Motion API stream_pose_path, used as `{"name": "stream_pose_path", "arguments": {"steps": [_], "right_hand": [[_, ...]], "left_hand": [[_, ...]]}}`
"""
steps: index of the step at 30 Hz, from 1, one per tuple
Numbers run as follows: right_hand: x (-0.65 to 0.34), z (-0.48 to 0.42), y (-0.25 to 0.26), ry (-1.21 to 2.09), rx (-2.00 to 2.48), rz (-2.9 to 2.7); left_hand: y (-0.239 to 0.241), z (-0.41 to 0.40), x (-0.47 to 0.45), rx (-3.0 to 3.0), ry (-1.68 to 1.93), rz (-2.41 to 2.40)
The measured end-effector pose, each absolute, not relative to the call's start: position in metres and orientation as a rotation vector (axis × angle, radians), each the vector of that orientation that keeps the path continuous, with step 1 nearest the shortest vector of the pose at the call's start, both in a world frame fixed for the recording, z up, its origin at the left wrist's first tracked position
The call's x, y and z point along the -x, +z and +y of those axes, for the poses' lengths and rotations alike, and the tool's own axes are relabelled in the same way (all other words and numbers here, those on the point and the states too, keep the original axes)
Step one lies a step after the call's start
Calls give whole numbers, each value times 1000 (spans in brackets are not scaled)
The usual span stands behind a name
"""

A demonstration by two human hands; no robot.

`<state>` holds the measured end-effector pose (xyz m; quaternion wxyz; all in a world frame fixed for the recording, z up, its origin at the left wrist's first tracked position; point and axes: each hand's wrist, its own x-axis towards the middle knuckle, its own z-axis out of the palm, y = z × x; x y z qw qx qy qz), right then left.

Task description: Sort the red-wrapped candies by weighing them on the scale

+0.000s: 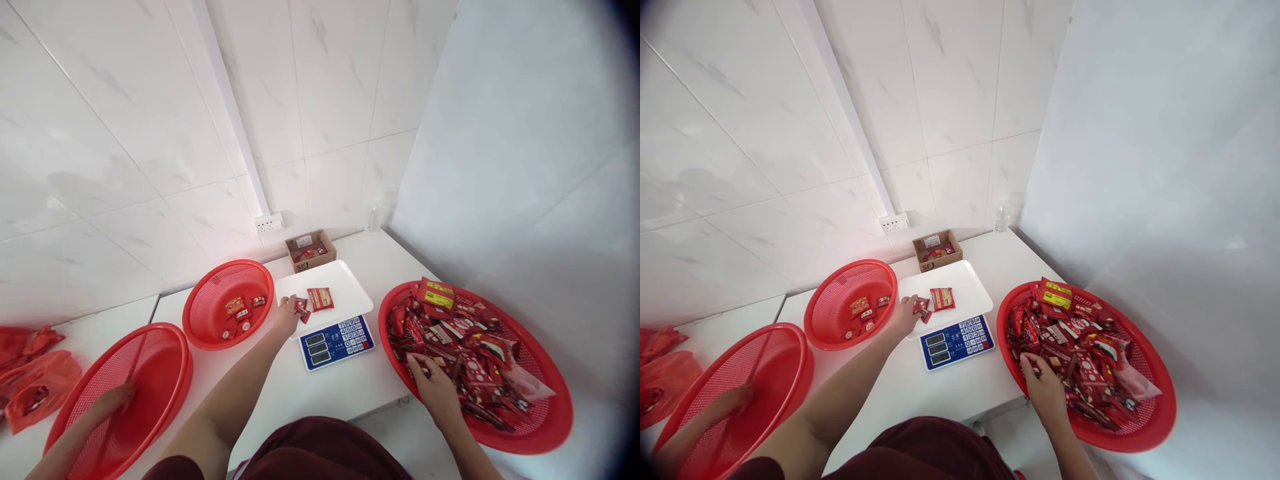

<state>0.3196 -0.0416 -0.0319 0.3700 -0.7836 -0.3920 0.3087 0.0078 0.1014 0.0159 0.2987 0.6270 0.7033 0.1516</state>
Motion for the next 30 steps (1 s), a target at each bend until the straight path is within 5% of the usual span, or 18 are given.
{"name": "stream_pose_path", "arguments": {"steps": [21,30], "right_hand": [[-320,-45,-36,729,1970,-1047],[-309,-46,-15,695,1845,-910]], "left_hand": [[4,107,-64,-2007,239,1647],[25,14,-71,-1909,485,1118]]}}
